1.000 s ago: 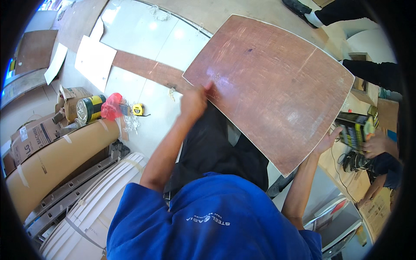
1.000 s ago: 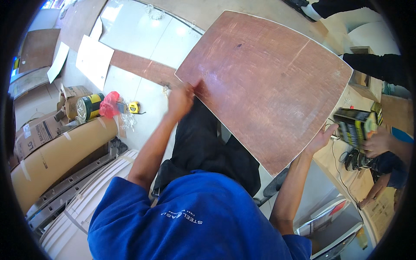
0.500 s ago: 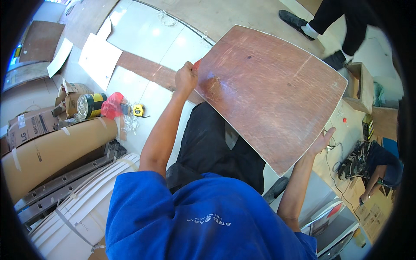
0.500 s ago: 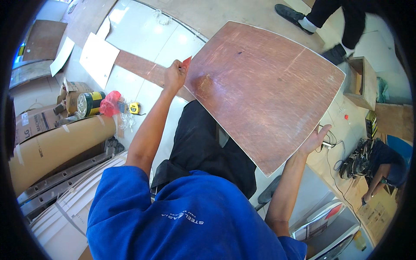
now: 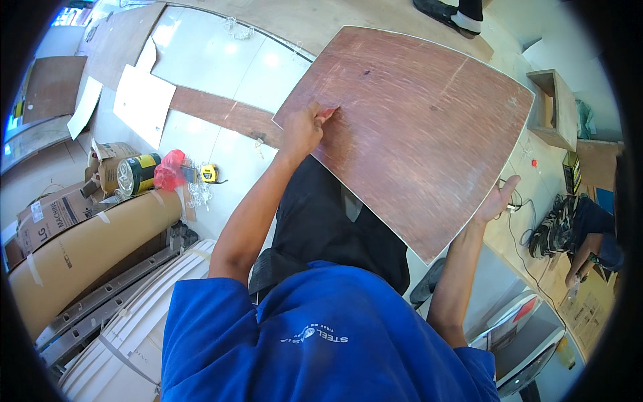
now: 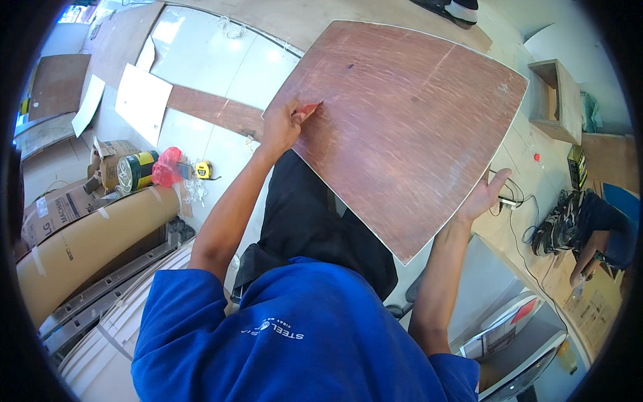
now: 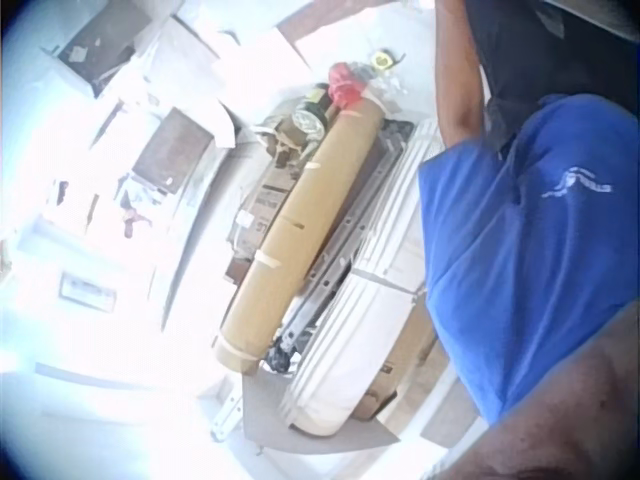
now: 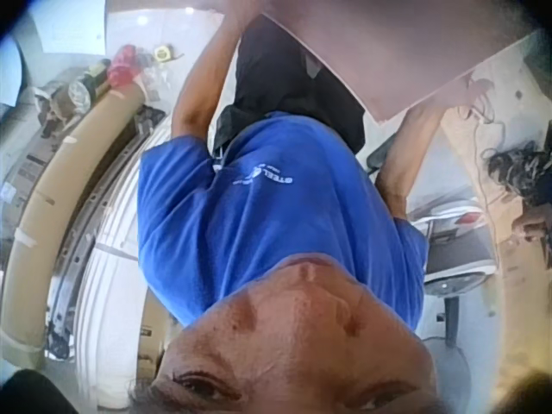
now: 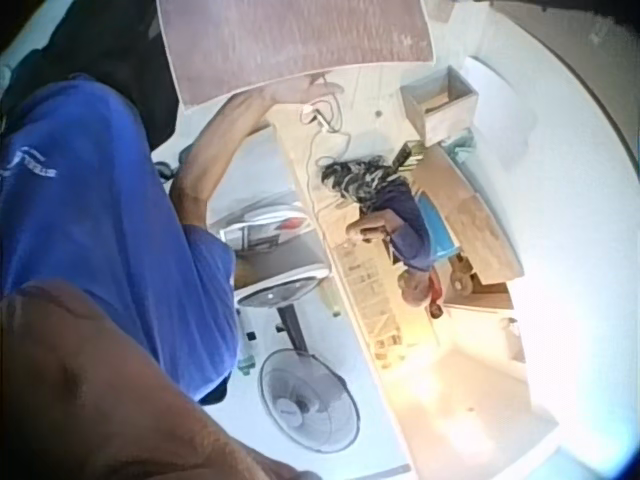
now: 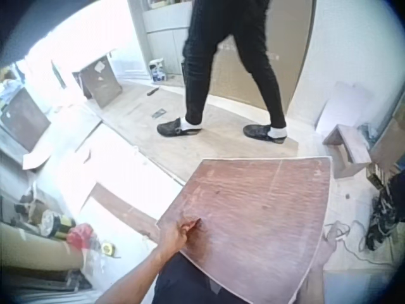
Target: The person picks up a rectangular wood panel, pours a liquid finish onto it, and spreads the finish evenly using a red plastic card. The person continues to rub the finish into the surface and edges of the panel throughout the clip.
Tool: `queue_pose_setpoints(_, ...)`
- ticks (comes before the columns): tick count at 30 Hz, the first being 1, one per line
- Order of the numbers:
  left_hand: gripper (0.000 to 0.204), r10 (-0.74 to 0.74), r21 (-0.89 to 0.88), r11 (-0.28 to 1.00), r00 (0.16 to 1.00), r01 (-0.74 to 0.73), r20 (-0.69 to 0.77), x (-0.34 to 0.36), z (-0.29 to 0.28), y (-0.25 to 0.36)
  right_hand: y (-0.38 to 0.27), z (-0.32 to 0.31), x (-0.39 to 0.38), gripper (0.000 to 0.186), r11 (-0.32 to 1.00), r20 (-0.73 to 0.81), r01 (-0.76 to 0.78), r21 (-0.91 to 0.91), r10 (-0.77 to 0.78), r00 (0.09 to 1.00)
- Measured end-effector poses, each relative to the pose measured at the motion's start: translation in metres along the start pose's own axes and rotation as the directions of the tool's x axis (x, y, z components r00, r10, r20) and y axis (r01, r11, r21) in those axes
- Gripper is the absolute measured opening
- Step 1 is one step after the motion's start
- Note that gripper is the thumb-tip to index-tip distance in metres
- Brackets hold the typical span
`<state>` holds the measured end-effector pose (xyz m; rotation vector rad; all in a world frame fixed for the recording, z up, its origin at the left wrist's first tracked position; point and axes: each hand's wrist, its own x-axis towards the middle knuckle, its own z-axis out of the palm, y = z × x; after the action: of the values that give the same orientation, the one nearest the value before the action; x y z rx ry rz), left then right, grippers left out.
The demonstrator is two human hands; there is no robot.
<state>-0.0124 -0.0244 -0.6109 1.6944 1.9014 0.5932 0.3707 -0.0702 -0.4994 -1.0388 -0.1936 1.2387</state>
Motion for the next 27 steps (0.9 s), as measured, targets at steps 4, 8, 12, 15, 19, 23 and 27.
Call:
queue_pose_setpoints(4,0.013,0.026,-0.089,0.996,0.996,-0.018,0.088,-0.034,-0.022,0.061,0.0,0.011,-0.004,0.093,0.999,-0.005,0.007,0.054,-0.007,1.0)
queue_pose_setpoints(8,0.005,0.091,-0.514,0.851,0.934,0.107,0.344,-0.097,-0.04,0.136,-0.001,0.011,-0.007,0.092,0.987,0.099,-0.04,0.157,0.024,0.995)
queue_pose_setpoints(12,0.009,0.133,-0.898,0.087,0.889,0.43,0.439,-0.016,-0.057,0.161,-0.006,0.013,-0.008,0.087,0.988,0.062,-0.053,0.144,0.045,0.997)
queue_pose_setpoints(15,0.005,0.154,-0.866,0.159,0.855,0.474,0.496,0.051,-0.047,0.194,0.0,0.03,-0.009,0.083,0.937,0.362,-0.055,0.345,-0.079,0.929)
queue_pose_setpoints(19,0.005,0.256,-0.909,0.254,0.883,0.331,0.393,0.108,-0.022,0.246,-0.002,0.047,-0.009,0.082,0.941,0.353,0.002,0.337,-0.128,0.927)
queue_pose_setpoints(23,0.002,0.449,-0.89,0.448,0.882,-0.085,0.142,0.149,0.007,0.291,-0.006,0.052,-0.011,0.083,0.954,0.34,0.025,0.298,-0.13,0.932)
queue_pose_setpoints(27,0.002,0.616,-0.628,0.58,0.784,-0.519,-0.078,0.168,0.036,0.322,-0.008,0.051,-0.009,0.083,0.967,0.341,0.034,0.254,-0.123,0.932)
